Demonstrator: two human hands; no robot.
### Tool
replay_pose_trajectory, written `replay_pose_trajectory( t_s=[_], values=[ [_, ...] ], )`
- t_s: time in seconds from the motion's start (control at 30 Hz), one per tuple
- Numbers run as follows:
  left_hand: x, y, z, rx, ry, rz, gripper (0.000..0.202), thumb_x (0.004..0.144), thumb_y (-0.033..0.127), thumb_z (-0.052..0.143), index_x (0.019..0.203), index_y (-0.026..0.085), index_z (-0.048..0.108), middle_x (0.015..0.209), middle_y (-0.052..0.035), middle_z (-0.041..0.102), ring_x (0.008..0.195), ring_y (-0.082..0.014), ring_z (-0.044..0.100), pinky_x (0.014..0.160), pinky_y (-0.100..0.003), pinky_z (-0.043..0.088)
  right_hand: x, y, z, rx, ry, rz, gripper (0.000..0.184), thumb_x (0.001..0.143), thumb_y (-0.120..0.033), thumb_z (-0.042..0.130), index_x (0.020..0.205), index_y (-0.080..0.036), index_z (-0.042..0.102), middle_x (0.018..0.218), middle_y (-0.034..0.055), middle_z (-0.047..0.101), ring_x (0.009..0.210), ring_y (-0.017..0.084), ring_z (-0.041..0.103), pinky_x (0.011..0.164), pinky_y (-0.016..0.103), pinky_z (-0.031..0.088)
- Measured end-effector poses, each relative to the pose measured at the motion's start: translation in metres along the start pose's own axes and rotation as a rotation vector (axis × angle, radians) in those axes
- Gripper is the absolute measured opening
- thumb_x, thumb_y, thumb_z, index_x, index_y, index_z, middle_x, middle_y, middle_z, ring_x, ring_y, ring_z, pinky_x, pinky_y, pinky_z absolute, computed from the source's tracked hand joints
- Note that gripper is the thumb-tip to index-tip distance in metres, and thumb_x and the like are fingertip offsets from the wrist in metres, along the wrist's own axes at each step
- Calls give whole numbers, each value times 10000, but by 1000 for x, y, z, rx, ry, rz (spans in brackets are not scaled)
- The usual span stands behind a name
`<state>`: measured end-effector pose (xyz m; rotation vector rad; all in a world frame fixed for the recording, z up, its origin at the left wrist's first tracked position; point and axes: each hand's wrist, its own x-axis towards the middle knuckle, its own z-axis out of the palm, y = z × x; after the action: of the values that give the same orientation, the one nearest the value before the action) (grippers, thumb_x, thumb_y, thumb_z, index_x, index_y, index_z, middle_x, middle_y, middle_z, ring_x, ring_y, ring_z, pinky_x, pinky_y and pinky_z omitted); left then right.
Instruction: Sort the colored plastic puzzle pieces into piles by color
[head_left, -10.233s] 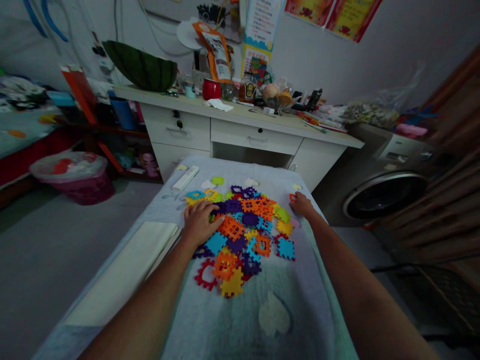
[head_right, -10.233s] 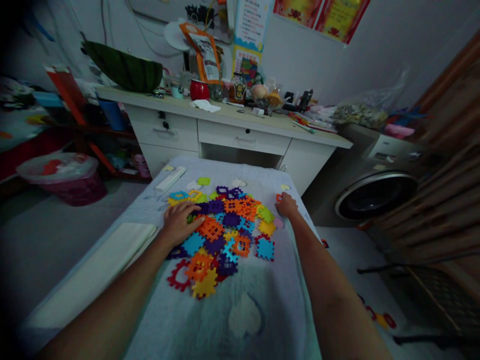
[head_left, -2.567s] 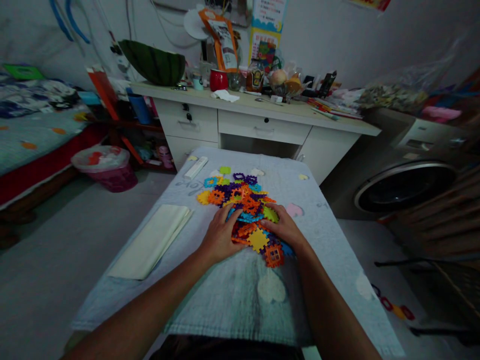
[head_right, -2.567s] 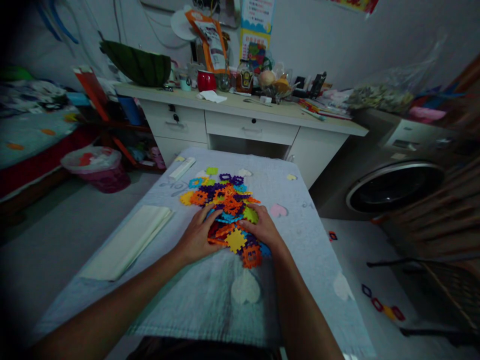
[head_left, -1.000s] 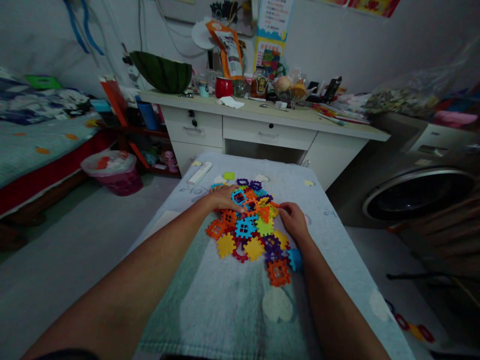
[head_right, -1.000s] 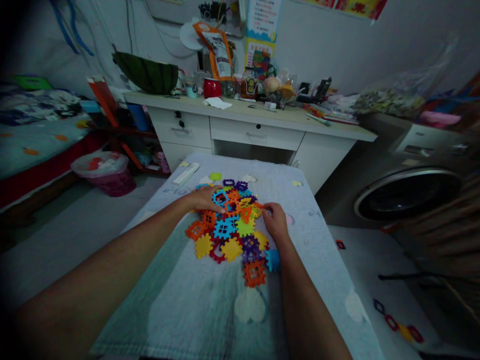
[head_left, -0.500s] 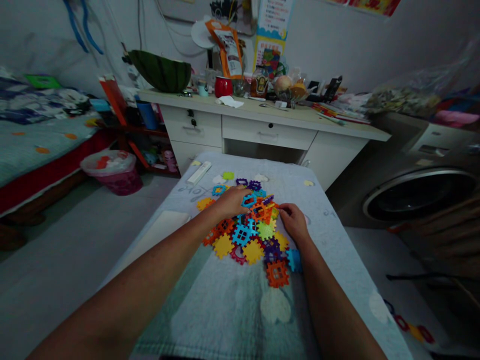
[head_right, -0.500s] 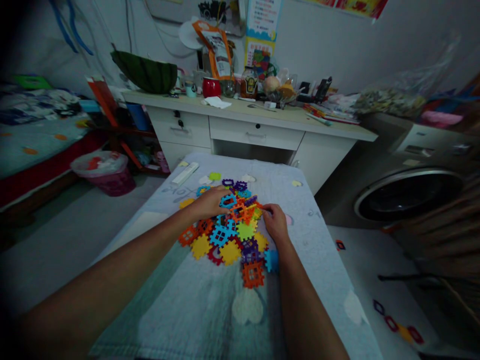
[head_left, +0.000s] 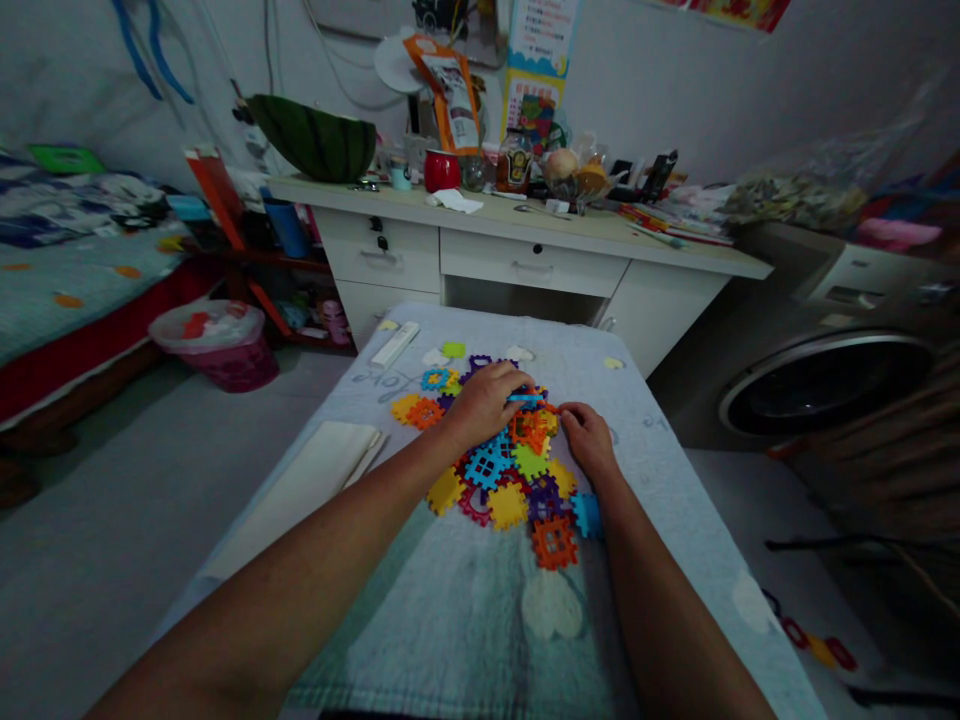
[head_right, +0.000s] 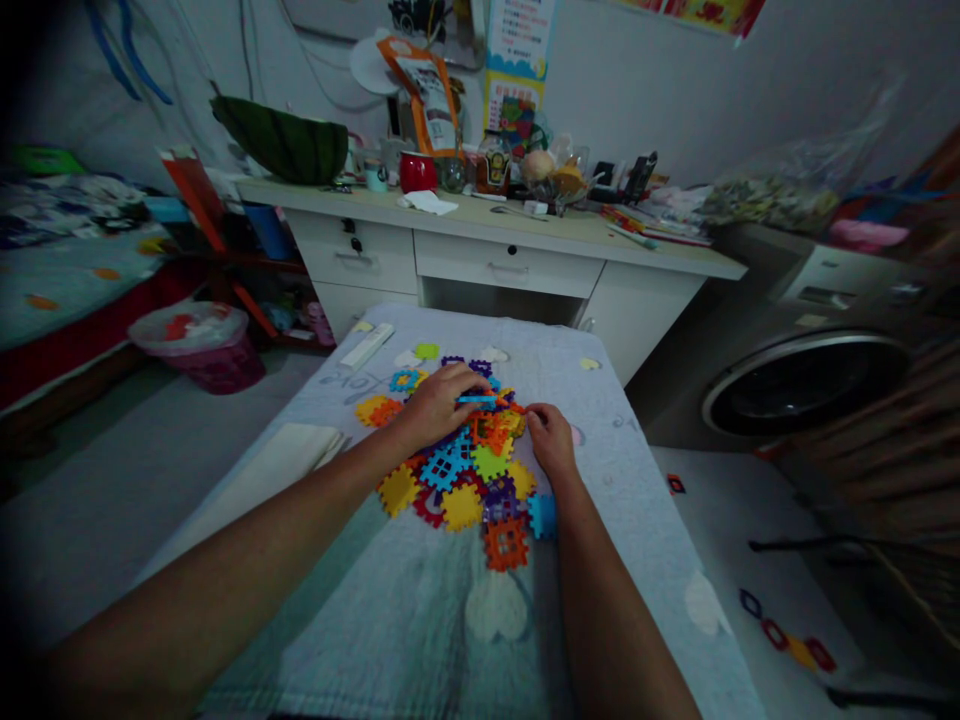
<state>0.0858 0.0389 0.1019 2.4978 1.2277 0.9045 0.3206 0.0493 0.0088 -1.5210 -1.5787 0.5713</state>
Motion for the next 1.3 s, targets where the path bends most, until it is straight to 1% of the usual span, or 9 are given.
replay_pose_trajectory(
  t_s=[0.2,0.37,0.53,0.63,0.7,0.87,1.03,1.17,1.3],
  values=[
    [-23,15,15,26,-197,148,390,742,309,710,1126,266,655,1117,-61,641,1135,-274,543,1063,-485,351,0,1,-6,244,45,79,495,872,-604,425,969,-196,689,1006,71,711,954,241,617,881,379,473],
    [-45,15,4,-23,-176,148,492,741,560,701,1156,300,648,1288,-47,594,1327,-308,417,1162,-553,172,1,3,-3,300,32,121,512,843,-652,459,966,-211,687,1030,67,709,954,243,620,866,379,490],
    [-52,-29,-9,120,-29,-305,372,911,466,463,1133,242,661,1304,-98,569,1271,-295,462,1086,-495,332,0,2,-3,291,12,123,500,820,-645,501,966,-203,686,979,55,712,922,239,620,842,365,489],
    [-53,-53,-7,278,-115,-664,505,829,546,538,1204,219,627,1352,-167,518,1277,-414,427,1006,-586,367,0,2,-3,268,-8,103,488,804,-623,532,971,-190,682,966,57,711,921,239,618,853,364,480],
    [-53,-59,-3,306,-179,-745,576,818,616,512,1230,225,608,1331,-183,524,1252,-431,449,974,-598,378,0,2,-3,266,-19,92,468,796,-603,549,959,-185,680,954,59,711,913,239,616,846,359,477],
    [-45,-53,10,136,-226,-502,530,848,521,511,1296,243,562,1303,-120,590,1224,-325,524,1024,-478,389,1,2,-2,281,-29,69,402,795,-557,573,925,-191,676,931,61,715,895,240,620,842,356,474],
    [-31,-65,10,-26,-101,-311,401,881,373,463,1227,240,615,1237,-64,640,1177,-244,563,1030,-400,408,1,1,-2,270,-12,63,402,798,-556,578,905,-184,687,928,67,723,914,250,625,872,370,465],
    [-8,-86,5,106,32,-397,346,881,359,456,1138,256,663,1243,-65,611,1189,-261,540,1021,-434,405,0,1,-3,272,-9,51,394,820,-544,562,897,-183,698,924,66,726,903,247,631,870,366,461],
    [19,-112,8,272,-8,-609,449,841,501,531,1236,305,617,1417,-93,487,1314,-338,426,1059,-497,349,0,0,-3,265,-12,50,380,825,-530,558,905,-186,697,916,65,725,892,245,635,855,361,467]
  ],
)
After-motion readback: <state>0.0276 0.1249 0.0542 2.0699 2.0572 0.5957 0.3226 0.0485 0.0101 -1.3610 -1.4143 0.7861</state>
